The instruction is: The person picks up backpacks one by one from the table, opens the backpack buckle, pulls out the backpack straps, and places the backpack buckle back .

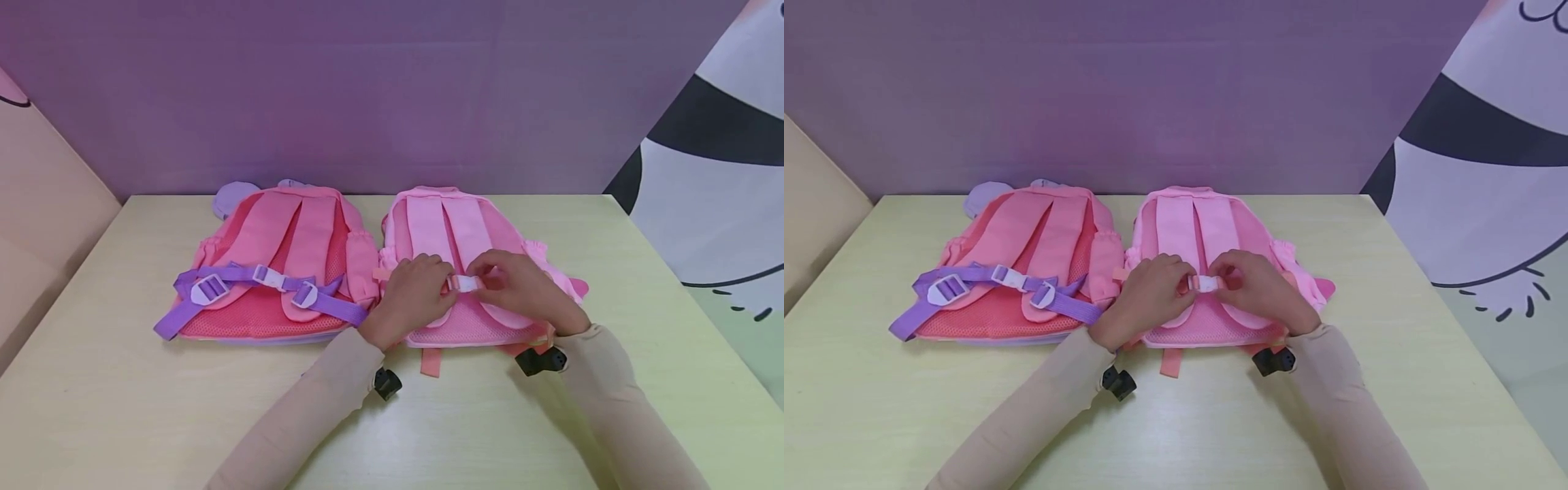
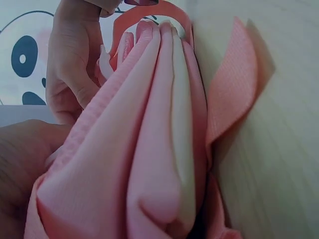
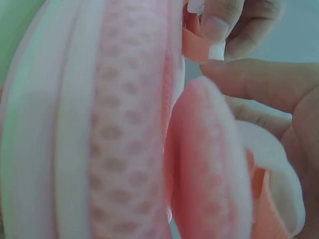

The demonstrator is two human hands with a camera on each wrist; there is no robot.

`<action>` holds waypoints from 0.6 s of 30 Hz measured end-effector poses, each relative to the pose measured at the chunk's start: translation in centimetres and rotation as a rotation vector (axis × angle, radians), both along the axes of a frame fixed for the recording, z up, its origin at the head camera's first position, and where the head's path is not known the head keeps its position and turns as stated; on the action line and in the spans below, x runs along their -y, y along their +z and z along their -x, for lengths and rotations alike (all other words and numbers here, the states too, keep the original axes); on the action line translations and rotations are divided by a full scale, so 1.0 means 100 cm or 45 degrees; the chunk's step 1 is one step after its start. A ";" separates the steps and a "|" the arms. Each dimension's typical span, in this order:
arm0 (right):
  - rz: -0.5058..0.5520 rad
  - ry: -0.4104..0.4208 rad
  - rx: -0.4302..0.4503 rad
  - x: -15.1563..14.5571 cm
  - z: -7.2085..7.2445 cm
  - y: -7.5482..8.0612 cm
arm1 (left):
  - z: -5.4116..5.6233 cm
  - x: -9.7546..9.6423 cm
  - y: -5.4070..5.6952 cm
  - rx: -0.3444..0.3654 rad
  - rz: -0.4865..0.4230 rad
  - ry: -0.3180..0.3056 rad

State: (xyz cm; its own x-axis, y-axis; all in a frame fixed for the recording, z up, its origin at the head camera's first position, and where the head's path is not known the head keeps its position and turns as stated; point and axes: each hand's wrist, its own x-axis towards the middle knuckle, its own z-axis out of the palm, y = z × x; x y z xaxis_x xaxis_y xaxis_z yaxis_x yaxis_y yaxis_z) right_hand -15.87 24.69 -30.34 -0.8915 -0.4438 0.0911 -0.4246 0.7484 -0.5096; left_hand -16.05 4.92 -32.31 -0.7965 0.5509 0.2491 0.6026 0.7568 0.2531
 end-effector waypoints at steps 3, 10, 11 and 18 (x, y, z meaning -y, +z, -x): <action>-0.012 0.023 -0.032 0.001 0.001 -0.004 | -0.001 0.000 -0.001 0.006 0.003 0.005; -0.011 0.005 -0.058 0.002 0.003 -0.010 | -0.001 0.000 -0.003 -0.007 -0.001 0.018; -0.006 -0.009 -0.050 0.002 0.003 -0.011 | -0.001 0.000 -0.004 -0.010 -0.003 0.019; 0.044 -0.105 0.008 0.004 0.003 -0.011 | 0.000 -0.001 -0.005 -0.042 0.004 0.019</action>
